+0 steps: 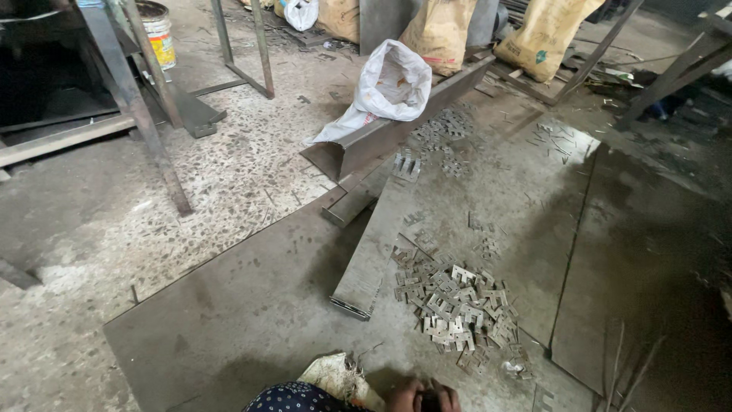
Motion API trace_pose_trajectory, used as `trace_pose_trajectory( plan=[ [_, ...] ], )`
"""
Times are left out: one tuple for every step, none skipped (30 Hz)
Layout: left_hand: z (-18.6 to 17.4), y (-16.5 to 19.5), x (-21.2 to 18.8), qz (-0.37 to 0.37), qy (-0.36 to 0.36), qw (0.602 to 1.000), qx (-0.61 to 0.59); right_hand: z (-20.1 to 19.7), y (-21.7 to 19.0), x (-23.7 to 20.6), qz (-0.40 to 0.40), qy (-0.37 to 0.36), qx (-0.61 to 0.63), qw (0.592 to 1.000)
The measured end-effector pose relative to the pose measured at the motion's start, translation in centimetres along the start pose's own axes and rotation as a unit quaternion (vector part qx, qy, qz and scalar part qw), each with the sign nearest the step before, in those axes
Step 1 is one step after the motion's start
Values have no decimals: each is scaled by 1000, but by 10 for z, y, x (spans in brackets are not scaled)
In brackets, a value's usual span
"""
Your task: The person sits on the floor and sorts small metal brackets from a scattered pile into neat stacks. They pick up individual brackets, align them, and place them into organized piles on the floor.
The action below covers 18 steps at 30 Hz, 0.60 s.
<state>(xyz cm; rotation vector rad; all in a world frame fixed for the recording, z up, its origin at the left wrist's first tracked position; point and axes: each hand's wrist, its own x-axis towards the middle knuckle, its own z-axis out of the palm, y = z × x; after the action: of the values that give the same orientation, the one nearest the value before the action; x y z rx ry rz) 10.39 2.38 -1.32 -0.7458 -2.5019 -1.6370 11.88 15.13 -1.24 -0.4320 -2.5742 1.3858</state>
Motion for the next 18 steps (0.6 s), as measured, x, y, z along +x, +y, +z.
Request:
trace_pose_trajectory(
  plan=[
    [-1,-1,-2,-32,-15,999,32,-1,1,0,5,1,-1,1000],
    [-2,-2,-3,-64,-28,995,64,-2,1,0,7,-1,-1,1000],
    [-2,-2,-2,-45,-32,997,63,-3,1,0,9,-2,1,1000],
    [-4,-3,-2,-26,-35,997,62,-4,1,0,11,-6,1,1000],
    [-5,-3,-1,-7,-38,997,62,-5,1,0,9,-7,2,1000],
    [-6,-3,0,-24,-51,997,43,-7,1,1,11,-10,-2,1000],
    [-7,-2,0,-41,-65,997,24,-9,1,1,12,-14,-4,1000],
    [-9,0,0,-57,-77,995,5,-8,2,4,6,-17,-7,1000],
    [-11,2,0,-17,-56,998,29,-10,2,4,5,-22,-9,1000],
    [-14,3,0,24,-35,998,55,-11,2,5,4,-25,-12,1000],
    [-16,5,0,65,-15,995,79,-12,3,6,4,-29,-13,1000],
    [-18,7,-1,40,-16,997,64,-12,4,5,5,-30,-13,999],
    [-18,8,-1,13,-18,999,48,-13,4,6,7,-30,-11,999],
    [-17,9,-3,-14,-18,999,32,-13,5,4,11,-28,-10,999],
    [-16,10,-2,-24,-46,996,70,-14,5,5,14,-27,-10,999],
    [-14,9,0,-33,-71,991,109,-13,7,3,21,-24,-9,999],
    [-12,9,3,-41,-97,983,148,-13,8,3,18,-24,-6,1000],
    [-11,7,6,-29,-87,986,136,-13,9,1,22,-22,-6,999]
  ],
)
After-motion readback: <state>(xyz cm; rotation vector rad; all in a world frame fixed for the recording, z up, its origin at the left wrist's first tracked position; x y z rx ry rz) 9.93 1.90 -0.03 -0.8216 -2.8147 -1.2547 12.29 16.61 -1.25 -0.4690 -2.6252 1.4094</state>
